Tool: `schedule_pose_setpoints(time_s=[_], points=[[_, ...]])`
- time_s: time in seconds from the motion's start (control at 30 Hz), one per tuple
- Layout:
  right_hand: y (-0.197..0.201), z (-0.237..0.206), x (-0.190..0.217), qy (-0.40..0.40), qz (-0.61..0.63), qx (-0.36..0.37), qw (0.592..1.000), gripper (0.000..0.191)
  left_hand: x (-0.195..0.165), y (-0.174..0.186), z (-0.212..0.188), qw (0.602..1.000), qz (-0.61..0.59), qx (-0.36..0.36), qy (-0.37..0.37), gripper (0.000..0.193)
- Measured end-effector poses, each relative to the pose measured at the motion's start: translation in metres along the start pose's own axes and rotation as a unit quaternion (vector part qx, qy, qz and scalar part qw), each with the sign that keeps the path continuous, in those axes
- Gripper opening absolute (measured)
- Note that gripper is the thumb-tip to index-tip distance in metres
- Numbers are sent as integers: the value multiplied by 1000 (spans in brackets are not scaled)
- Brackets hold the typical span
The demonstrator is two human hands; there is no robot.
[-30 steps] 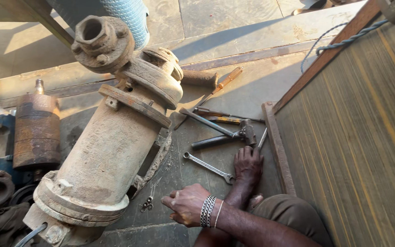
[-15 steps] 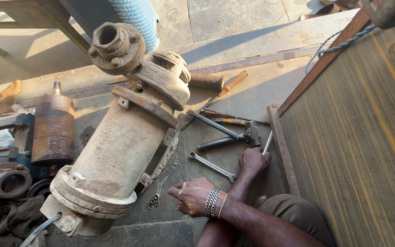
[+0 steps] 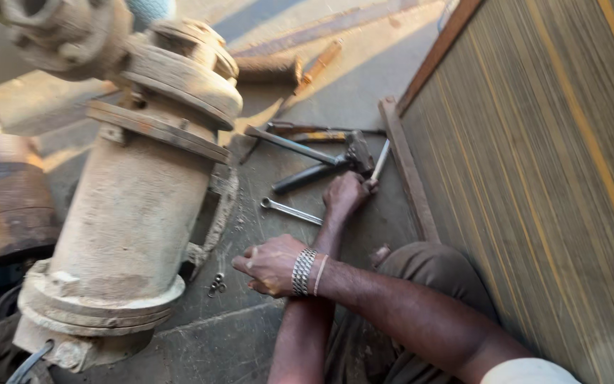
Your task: The person sits on the floor of a repair workshop and disassembles a mud-caked submersible pump. They loosen and remove bolts by hand and with a spanner, pry at the pump casing with a metal bar, tap it with a hammer, and finally pull the casing apart to expose the inner components.
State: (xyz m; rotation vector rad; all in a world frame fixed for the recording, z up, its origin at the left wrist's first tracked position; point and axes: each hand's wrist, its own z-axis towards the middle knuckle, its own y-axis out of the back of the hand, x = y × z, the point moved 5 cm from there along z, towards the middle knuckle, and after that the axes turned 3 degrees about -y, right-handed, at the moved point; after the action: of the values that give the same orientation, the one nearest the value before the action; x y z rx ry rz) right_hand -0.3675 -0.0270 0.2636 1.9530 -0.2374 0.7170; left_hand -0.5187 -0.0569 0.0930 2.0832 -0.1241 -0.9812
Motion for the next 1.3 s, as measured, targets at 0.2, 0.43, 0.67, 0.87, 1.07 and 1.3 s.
schedule_pose_setpoints(time_s=[0.2,0.43,0.67,0.87,1.07,1.3], points=[[7,-6,6,16,-11,-15,1000,37,-27,-13,-4,988,154,-16,-8,39],[10,-10,7,21,-14,-5,1000,38,-49,-26,-26,970,20,-222,-93,36],[9,-10,6,14,-3,13,1000,38,-44,-47,-19,985,3,-165,-46,32],[3,-9,4,8,-23,18,1000,37,-52,-56,3,995,77,-63,-12,26],[6,-9,-4,9,-19,-32,999,38,-28,-43,4,990,88,-85,-63,28],[12,-10,-2,19,-4,-38,999,40,-31,-76,-12,983,29,-166,-77,34]])
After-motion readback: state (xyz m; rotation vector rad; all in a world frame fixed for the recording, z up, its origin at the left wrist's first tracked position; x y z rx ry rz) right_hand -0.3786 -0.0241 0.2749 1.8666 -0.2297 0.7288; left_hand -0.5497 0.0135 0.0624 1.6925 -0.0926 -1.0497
